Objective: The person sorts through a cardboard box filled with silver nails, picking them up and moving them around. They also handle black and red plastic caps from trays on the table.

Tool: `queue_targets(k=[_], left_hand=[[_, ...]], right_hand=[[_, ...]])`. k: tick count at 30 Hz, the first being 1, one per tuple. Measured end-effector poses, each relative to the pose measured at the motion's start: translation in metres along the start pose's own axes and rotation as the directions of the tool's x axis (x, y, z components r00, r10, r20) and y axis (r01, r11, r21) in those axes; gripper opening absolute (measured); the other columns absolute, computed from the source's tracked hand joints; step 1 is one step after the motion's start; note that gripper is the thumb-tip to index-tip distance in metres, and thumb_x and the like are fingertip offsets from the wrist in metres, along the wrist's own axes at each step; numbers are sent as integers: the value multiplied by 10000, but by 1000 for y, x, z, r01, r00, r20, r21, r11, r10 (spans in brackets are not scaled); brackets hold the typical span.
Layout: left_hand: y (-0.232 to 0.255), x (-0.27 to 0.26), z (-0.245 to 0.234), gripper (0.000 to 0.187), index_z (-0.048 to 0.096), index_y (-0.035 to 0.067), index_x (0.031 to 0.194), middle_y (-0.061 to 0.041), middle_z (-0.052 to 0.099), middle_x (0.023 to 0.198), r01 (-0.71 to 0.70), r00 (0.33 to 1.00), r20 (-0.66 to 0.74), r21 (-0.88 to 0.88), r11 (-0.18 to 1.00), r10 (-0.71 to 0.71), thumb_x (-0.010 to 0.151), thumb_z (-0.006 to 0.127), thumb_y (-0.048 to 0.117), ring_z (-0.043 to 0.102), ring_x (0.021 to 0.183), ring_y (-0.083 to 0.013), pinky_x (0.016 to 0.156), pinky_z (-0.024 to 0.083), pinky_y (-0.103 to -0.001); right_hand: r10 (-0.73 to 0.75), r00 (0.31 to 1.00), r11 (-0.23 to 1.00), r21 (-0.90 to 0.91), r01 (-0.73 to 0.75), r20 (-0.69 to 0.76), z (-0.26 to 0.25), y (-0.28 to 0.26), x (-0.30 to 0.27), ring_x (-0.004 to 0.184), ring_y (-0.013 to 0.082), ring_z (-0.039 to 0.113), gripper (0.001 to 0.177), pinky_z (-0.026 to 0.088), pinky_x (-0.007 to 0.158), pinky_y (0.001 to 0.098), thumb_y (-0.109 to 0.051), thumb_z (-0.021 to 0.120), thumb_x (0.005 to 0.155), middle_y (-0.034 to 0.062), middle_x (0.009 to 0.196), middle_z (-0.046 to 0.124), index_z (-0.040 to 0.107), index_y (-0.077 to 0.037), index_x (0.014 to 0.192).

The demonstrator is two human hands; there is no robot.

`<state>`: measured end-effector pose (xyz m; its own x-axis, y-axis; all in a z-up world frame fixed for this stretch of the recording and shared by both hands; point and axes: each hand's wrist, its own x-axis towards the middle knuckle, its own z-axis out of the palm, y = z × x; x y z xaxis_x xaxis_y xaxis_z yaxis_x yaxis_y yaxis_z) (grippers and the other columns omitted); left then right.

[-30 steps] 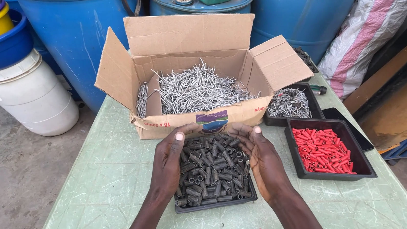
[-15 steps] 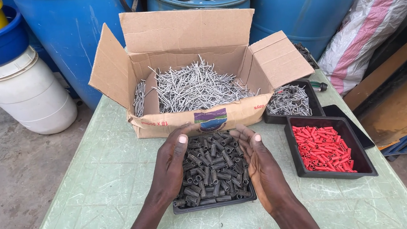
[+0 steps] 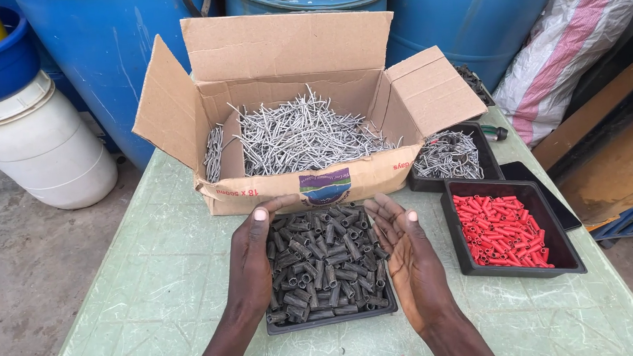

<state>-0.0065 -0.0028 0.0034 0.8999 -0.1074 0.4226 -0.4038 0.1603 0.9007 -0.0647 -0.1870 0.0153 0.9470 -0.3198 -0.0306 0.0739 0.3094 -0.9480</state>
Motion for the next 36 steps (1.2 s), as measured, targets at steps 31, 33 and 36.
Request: queue_targets(k=[31,33,36], left_hand=[[6,-2,-1,693,532,87,1347,-126,632,1343,28,993,115,-45,999,-22,963,226,574,544,1318,-239,1127,383,-397],[3,-2,0,688,540,88,1339,-123,623,1346,27,995,101,-48,999,-22,964,228,573,539,1324,-239,1128,387,-400],[-3,-4,-1,708,554,75,1322,-127,620,1341,24,998,63,-51,998,-21,954,239,592,532,1330,-246,1134,389,-410]], right_hand=[[260,915,585,-804,106,310,11,-13,-29,1532,101,-222,845,-94,1210,387,-618,265,870,-91,1665,-249,-159,-324,1540],[259,922,627,-776,64,286,10,-15,-29,1534,112,-215,896,-80,1204,433,-661,260,823,-108,1660,-259,-171,-329,1536],[273,941,699,-713,-53,198,11,-22,-30,1548,151,-110,927,-6,1192,534,-707,263,752,-127,1676,-185,-151,-414,1528]])
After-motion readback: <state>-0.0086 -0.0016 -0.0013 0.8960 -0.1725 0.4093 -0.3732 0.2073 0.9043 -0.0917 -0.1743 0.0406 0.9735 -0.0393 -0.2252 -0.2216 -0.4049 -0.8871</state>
